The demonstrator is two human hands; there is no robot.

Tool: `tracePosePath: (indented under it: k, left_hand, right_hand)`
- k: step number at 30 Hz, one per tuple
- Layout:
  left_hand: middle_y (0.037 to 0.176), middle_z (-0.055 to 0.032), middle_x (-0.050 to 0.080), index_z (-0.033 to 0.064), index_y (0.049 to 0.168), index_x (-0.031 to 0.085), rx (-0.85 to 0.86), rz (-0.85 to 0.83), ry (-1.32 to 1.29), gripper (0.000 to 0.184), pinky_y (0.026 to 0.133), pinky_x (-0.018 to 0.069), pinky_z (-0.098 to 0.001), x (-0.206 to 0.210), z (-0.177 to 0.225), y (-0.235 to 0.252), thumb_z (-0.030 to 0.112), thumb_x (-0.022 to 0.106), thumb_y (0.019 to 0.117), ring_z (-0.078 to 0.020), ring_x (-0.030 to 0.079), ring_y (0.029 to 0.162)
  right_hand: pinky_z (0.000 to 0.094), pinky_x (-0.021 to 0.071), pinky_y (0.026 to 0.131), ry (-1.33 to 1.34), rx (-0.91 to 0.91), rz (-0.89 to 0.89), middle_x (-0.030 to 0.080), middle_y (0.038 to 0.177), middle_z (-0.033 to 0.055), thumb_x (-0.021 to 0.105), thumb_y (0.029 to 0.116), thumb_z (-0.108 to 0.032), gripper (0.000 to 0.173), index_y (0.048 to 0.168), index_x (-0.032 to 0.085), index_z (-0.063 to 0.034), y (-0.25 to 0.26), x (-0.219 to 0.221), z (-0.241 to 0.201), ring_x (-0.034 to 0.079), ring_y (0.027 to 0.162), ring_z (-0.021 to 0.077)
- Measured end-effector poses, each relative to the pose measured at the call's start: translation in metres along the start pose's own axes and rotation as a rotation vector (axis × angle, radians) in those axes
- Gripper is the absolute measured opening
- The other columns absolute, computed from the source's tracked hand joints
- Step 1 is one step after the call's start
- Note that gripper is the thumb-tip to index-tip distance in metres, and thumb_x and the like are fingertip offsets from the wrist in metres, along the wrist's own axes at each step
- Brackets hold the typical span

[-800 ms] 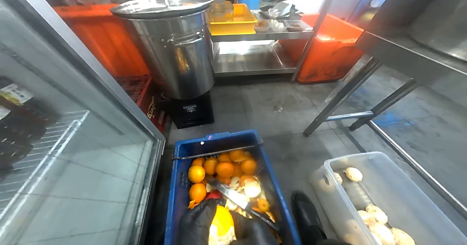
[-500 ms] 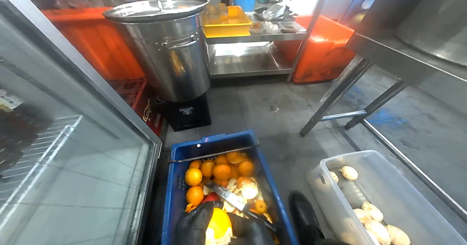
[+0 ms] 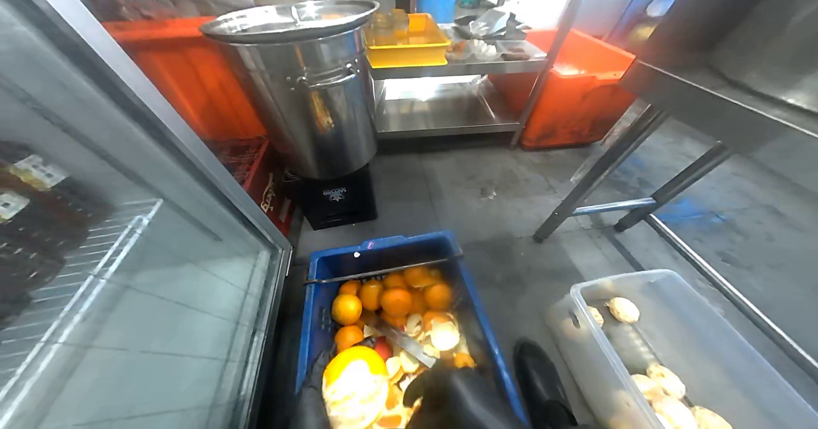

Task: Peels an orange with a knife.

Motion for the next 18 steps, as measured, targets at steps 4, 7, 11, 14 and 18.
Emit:
tracePosePath:
  k: [4, 7, 11, 14, 18]
  left_hand:
    - [0.112, -0.0135, 0.065, -0.0014, 0.13, 0.052, 0.091, 0.01, 0.053, 0.037, 0.086, 0.058, -0.0355, 0.001, -0.009, 0.0, 0.021, 0.029, 0.1124, -0.0183, 0.066, 0.1]
    - [0.124, -0.0165, 0.066, -0.01, 0.129, 0.058, 0.351, -0.119, 0.457, 0.044, 0.106, 0.0492, -0.0292, 0.008, -0.003, -0.005, 0.014, 0.026, 0.1118, -0.0136, 0.063, 0.117]
    - [0.129, -0.0245, 0.064, -0.0129, 0.128, 0.061, 0.605, -0.344, 0.705, 0.037, 0.109, 0.0481, -0.032, 0.023, 0.0, -0.013, 0.008, 0.037, 0.1093, -0.02, 0.062, 0.122]
    - [0.138, -0.0271, 0.057, -0.0113, 0.137, 0.055, 0.577, -0.432, 0.824, 0.057, 0.111, 0.0447, -0.0326, 0.025, -0.005, -0.013, 0.032, 0.059, 0.0994, -0.0212, 0.056, 0.129]
    - [0.126, -0.0188, 0.066, -0.0059, 0.125, 0.067, 0.576, -0.376, 0.855, 0.059, 0.106, 0.0485, -0.0319, 0.024, -0.004, -0.016, 0.043, 0.069, 0.0926, -0.0158, 0.061, 0.12]
  right_hand:
    - [0.0298, 0.0586, 0.08, 0.483, -0.104, -0.12, 0.071, 0.107, 0.0091, 0.074, 0.0893, -0.012, 0.055, 0.14, 0.056, -0.0003, 0.001, 0.008, -0.01, 0.069, 0.088, 0.0123]
    - [0.0313, 0.0607, 0.079, 0.741, -0.073, -0.1, 0.067, 0.112, 0.01, 0.084, 0.0791, -0.013, 0.063, 0.132, 0.052, 0.0002, 0.002, 0.015, -0.016, 0.07, 0.089, 0.0143]
    - [0.0304, 0.061, 0.085, 0.712, -0.048, 0.087, 0.068, 0.115, 0.0116, 0.088, 0.0761, -0.015, 0.075, 0.137, 0.048, 0.0024, 0.004, 0.011, -0.012, 0.07, 0.099, 0.0137]
    - [0.0325, 0.0603, 0.086, 0.599, -0.064, 0.113, 0.07, 0.114, 0.0112, 0.089, 0.075, -0.021, 0.077, 0.138, 0.052, 0.0016, 0.004, 0.01, -0.008, 0.07, 0.098, 0.0135]
    - [0.034, 0.0613, 0.079, 0.641, -0.078, 0.039, 0.072, 0.099, 0.0078, 0.085, 0.078, -0.015, 0.053, 0.122, 0.059, -0.0007, 0.004, 0.015, -0.008, 0.071, 0.086, 0.0141]
Point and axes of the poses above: each hand's wrist, its own y-axis towards the middle knuckle, its own x-axis out of the palm, z = x × y, the point moved 5 cm from there along y, towards the middle knuckle
